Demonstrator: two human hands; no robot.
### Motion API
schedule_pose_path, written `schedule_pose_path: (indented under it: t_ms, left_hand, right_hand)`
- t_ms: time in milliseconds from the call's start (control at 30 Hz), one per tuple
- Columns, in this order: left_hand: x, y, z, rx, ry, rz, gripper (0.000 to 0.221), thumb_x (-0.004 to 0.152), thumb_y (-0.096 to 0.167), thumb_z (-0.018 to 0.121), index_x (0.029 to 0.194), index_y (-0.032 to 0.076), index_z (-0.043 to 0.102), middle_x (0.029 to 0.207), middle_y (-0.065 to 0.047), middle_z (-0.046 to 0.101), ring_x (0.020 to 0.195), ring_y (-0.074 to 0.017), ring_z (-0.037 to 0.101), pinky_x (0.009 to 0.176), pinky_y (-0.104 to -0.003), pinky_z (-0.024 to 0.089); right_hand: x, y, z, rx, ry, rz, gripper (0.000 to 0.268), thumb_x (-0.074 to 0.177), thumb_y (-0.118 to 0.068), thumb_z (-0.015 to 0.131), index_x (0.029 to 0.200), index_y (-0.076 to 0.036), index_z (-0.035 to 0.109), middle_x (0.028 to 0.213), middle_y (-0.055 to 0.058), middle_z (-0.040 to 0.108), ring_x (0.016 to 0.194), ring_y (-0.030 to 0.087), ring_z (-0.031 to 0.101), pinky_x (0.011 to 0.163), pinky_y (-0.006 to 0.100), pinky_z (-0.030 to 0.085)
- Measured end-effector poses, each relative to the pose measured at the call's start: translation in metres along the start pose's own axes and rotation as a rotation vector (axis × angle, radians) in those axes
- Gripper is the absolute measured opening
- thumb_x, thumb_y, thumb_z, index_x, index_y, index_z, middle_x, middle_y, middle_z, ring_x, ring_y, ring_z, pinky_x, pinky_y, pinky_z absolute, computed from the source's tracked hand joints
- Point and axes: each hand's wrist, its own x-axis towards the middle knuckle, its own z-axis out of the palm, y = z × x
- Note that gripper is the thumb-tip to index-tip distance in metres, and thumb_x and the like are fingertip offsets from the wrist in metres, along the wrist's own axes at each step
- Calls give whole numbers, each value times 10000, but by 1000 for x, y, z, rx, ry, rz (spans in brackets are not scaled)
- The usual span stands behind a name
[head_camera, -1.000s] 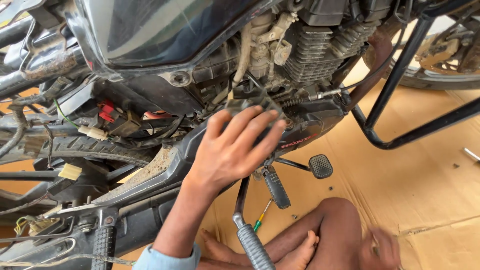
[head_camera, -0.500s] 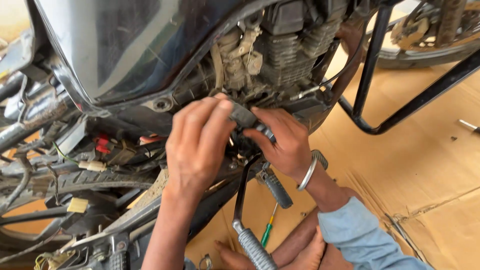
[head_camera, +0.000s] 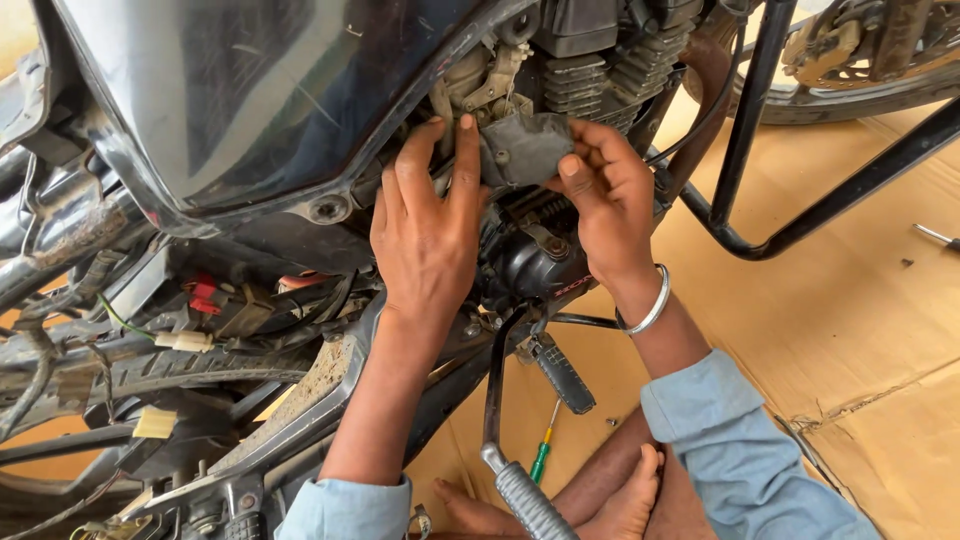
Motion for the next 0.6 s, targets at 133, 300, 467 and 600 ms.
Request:
schedule_pose_path:
  t_ms: [133, 300, 467, 600]
  left_hand:
    - [-7, -5, 9, 150, 18, 20, 536, 983, 39, 731, 1501, 71, 597, 1418, -132, 548, 1163, -272, 627, 977, -350, 524]
    - [-13, -10, 13, 208, 202, 29, 258, 1043, 171, 759, 1269, 98, 658, 1211, -38, 651, 1066, -241, 613, 843, -389, 448]
    - [-5, -4, 5, 189, 182, 4, 217, 1024, 198, 784, 1179, 105, 663, 1164, -31, 667, 1020, -248, 620, 829, -386, 452]
    - [-1, -1, 0, 76, 224, -19, 181, 1025, 152, 773, 1122, 63, 649, 1120, -63, 675, 989, -274, 630, 824, -403, 483]
  right_hand:
    - [-7, 7, 0, -56, 1, -25, 424, 1085, -204, 638, 1402, 54, 526, 1224, 104, 689, 1087, 144, 675, 934, 311, 590]
    - [-33, 10, 8, -61, 48, -189, 446, 1114, -293, 627, 1390, 34, 505, 1194, 74, 661, 1097, 126, 657, 975, 322, 594]
    - [-26, 10, 11, -186, 112, -250, 413, 1127, -275, 604, 1384, 37, 521, 1162, 80, 664, 1023, 107, 641, 919, 286, 579]
    - [-14, 4, 7, -321, 37, -341, 361, 1172, -243, 577, 1395, 33, 512, 1155, 83, 663, 1024, 93, 641, 911, 247, 568]
